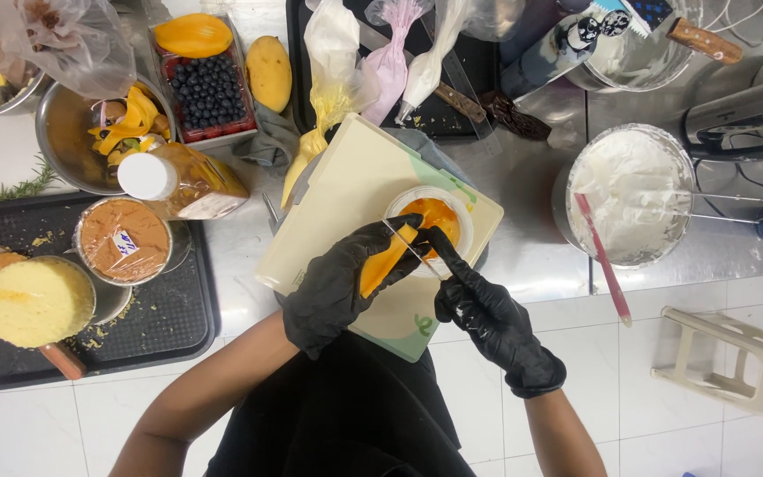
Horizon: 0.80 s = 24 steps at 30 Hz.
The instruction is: Assembling a small mango and cream cake by layering sponge, jam, fruit, and piping cream.
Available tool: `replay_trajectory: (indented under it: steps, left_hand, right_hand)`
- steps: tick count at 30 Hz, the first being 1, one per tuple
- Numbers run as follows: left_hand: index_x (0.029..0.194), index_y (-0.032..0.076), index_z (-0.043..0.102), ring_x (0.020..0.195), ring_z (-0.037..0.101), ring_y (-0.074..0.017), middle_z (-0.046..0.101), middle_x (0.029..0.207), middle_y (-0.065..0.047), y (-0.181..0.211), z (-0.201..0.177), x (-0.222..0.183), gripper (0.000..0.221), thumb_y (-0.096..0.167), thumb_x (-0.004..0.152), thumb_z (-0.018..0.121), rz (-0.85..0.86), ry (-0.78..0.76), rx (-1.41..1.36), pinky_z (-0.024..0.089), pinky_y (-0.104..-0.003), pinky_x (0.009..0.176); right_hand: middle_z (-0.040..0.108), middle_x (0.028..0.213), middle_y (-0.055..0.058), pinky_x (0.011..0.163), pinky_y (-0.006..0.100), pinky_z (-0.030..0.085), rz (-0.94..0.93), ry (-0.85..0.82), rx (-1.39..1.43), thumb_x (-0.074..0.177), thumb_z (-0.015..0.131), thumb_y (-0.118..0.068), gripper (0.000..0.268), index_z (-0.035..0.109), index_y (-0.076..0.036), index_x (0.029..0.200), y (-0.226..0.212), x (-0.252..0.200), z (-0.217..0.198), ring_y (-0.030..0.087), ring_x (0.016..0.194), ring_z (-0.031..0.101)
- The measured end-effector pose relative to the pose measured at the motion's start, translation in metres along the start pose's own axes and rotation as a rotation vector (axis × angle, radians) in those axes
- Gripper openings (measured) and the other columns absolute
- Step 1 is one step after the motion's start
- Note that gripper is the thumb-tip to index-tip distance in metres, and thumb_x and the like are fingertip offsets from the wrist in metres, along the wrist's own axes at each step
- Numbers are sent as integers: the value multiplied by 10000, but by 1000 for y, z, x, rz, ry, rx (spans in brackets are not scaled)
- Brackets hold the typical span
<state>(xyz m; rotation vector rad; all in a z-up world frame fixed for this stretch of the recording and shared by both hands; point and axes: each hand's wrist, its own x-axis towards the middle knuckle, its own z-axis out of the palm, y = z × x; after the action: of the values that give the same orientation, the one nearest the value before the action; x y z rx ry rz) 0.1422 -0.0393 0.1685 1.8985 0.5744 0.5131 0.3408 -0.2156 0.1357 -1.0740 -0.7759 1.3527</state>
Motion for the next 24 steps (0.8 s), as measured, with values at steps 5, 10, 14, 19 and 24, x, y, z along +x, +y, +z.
replay_trajectory:
  steps: [5,10,14,19,24]
  left_hand:
    - [1339,59,626,1123,697,-246,685,1277,-133,-7,9,5,376,91,965,664,-77,-135,-56,545,-339,990]
    - [1381,39,604,1117,697,-203,686,1288,-144,-29,34,-6,392,169,1014,563,-457,-215,-627,562,-308,957]
    - [1405,-2,579,1180,660,-264,653,1325,-218,-63,55,-22,403,177,1044,555,-398,-164,-711,551,-343,1004]
    - [1390,6,537,1218,641,-325,635,1325,-215,-47,46,-20,520,70,907,718,122,-80,46,529,-395,1044]
    - [1400,4,552,1271,666,-306,657,1386,-188,-12,26,-6,448,40,977,696,64,-57,-175,532,-393,1101]
  right_hand:
    - [672,931,30,751,282,556,-151,-5,-521,1047,553,-116,564,379,-50,1579,3,-6,-4,124,813,637]
    - [681,984,56,803,284,547,-24,74,-294,1048,550,-23,545,430,-63,1578,21,-11,-20,131,879,641]
    - [718,1018,47,847,265,567,5,166,-495,993,597,17,532,525,-82,1510,16,-10,-9,109,907,660]
    - [741,1042,7,859,254,571,2,268,-782,959,642,-8,525,560,-107,1468,3,1,6,85,895,679]
    - [544,845,-47,798,263,506,9,219,-205,1013,631,-27,634,415,-47,1609,21,3,-21,72,775,512]
